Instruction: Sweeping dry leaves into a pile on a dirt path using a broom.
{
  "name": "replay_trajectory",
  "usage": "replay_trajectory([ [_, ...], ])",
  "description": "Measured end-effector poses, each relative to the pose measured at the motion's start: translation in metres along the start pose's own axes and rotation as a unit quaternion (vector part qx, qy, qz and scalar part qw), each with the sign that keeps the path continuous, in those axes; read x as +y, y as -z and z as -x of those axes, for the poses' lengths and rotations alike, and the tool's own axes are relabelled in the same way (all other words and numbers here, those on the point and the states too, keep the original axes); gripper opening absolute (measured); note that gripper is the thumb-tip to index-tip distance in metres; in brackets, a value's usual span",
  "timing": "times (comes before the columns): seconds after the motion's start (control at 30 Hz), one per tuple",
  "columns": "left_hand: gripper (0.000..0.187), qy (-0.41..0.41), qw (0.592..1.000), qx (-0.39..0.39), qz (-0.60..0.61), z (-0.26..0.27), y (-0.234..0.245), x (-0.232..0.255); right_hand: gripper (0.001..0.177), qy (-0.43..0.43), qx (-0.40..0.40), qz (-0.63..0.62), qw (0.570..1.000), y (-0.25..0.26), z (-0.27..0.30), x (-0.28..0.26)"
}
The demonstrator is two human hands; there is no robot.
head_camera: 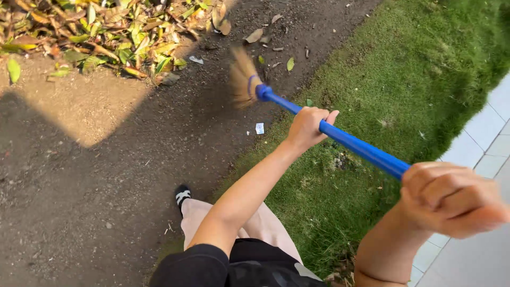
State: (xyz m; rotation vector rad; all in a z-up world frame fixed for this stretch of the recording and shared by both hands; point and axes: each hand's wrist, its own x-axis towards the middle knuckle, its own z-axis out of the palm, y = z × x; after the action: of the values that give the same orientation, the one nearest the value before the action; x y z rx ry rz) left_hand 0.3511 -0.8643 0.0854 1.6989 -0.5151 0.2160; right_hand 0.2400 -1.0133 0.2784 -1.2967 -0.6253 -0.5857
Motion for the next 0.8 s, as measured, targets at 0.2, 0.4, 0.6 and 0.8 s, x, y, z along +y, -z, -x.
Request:
replay_trajectory([
  [0.2, 0.049, 0.104, 0.994, -0.025, -0.037, 0.036, -0.058, -0.009, 0.062, -0.133, 0.2, -0.052, 0.969, 0.078, -0.005, 0.019],
  [0.4, 0.046, 0.082, 0.996, -0.014, 0.033, 0.031, -0.108, -0.033, 0.061, -0.118, 0.08, 0.061, 0.988, 0.049, -0.016, 0.025],
  [0.6, 0.044, -0.033, 0.998, 0.017, 0.051, -0.059, -0.095, -0.071, 0.06, -0.024, -0.097, 0.149, 0.984, 0.006, -0.043, 0.049],
  [0.8, 0.045, -0.092, 0.996, -0.012, 0.001, -0.134, -0.073, -0.047, 0.061, 0.055, -0.002, 0.137, 0.989, 0.014, -0.074, 0.054],
])
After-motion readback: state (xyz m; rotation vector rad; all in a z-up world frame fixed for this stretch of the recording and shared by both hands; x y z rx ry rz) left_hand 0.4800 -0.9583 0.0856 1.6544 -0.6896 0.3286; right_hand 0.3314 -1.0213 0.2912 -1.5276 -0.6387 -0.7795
